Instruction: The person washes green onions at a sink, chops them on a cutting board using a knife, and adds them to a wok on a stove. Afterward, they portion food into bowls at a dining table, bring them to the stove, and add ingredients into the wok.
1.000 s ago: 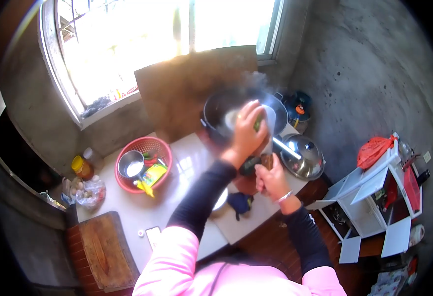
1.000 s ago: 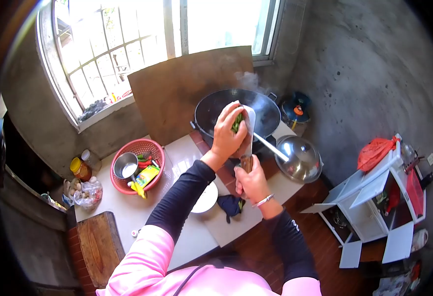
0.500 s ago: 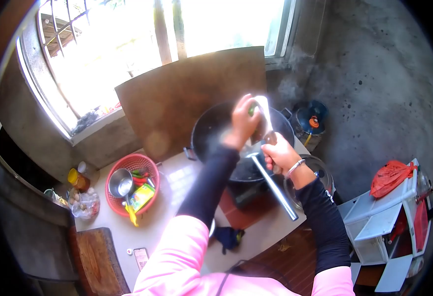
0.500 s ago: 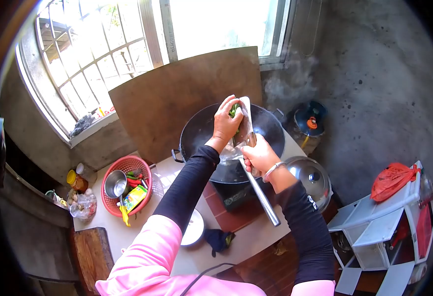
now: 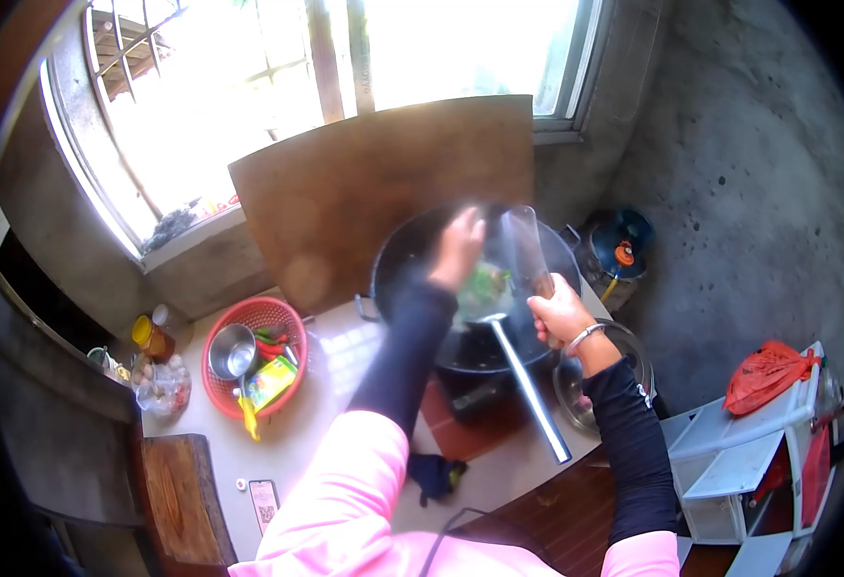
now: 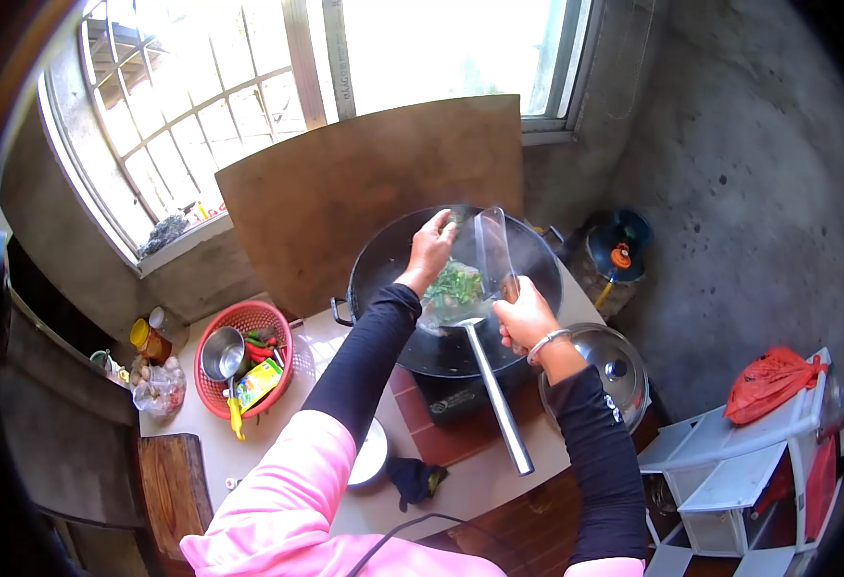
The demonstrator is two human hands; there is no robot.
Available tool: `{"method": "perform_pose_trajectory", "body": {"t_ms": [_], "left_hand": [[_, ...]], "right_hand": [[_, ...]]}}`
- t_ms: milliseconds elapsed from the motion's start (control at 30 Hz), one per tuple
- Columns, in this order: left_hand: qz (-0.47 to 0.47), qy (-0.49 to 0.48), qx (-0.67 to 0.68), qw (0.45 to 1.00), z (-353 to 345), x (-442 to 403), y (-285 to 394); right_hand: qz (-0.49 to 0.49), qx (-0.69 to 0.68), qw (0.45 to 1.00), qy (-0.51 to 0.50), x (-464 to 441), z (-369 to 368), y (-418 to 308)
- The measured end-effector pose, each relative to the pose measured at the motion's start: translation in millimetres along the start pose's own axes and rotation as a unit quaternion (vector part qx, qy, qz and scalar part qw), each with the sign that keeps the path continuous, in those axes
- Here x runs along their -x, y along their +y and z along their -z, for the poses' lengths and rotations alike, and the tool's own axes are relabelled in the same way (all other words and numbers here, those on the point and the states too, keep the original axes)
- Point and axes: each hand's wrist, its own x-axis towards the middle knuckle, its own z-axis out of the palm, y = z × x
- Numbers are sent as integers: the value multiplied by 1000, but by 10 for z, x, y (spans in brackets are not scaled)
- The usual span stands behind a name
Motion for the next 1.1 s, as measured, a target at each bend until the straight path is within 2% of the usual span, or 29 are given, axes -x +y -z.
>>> {"method": "perform_pose_trajectory", "body": {"t_ms": [67, 133, 200, 267, 333, 400, 467, 533, 567, 600, 633, 667, 733, 767, 800, 867, 933, 967, 1000, 1033, 1100], "left_hand": [[-93, 55, -14, 994, -5, 95, 311], [-78, 24, 83, 993, -94, 261, 592], [-206, -52, -26, 977, -222, 344, 499], [-218, -73, -21, 973, -289, 319, 252], [-53, -24, -63, 996, -296, 299, -10], [-33, -10, -112, 993, -258, 314, -210], [87, -53, -64, 993, -157, 354, -315], [145, -41, -7, 989, -7, 341, -173], [255, -88, 149, 951, -11, 278, -302], [438, 13, 458, 773, 237, 326, 240], [445, -20, 499, 744, 305, 279, 232], [443, -86, 496, 742, 476, 199, 201], [355, -30, 486, 798, 889, 327, 537], [339, -20, 506, 793, 1096, 412, 572], [332, -14, 559, 760, 1406, 562, 663], [313, -3, 560, 767, 2078, 959, 678], [331, 49, 553, 763, 2606, 1441, 344], [351, 117, 468, 802, 2981, 1760, 154], [329, 196, 400, 833, 3315, 2122, -245], [365, 284, 430, 775, 3750, 2504, -210], [330, 438, 217, 807, 4485, 3553, -833]], "right_hand": [[9, -4, 1000, 3, -23, -15, 3], [24, -56, 998, -16, -37, -24, -1], [21, -88, 995, -28, -17, -30, -33], [14, -117, 992, -42, 45, -13, -38], [35, -167, 984, -48, 138, 26, -66], [41, -170, 984, -42, 252, 59, -149], [42, -136, 990, -13, 305, 61, -178], [76, -140, 987, -33, 249, 91, -103], [68, -159, 984, -48, 290, 53, -142], [60, -184, 979, -60, 312, 68, -147], [61, -170, 982, -56, 367, 65, -167], [73, -153, 985, -34, 362, 20, -185], [81, -106, 991, 4, 391, 81, -144], [99, -107, 989, -5, 456, 89, -132], [110, -93, 990, -3, 610, 6, -200], [138, -94, 986, -5, 815, -94, -217], [171, -82, 981, -28, 888, -85, -191], [175, -81, 981, -34, 1161, -288, -448], [190, -34, 980, -57, 1559, -582, -824], [191, -34, 979, -64, 1616, -711, -842], [196, 1, 977, -84, 1707, -957, -869]]}}
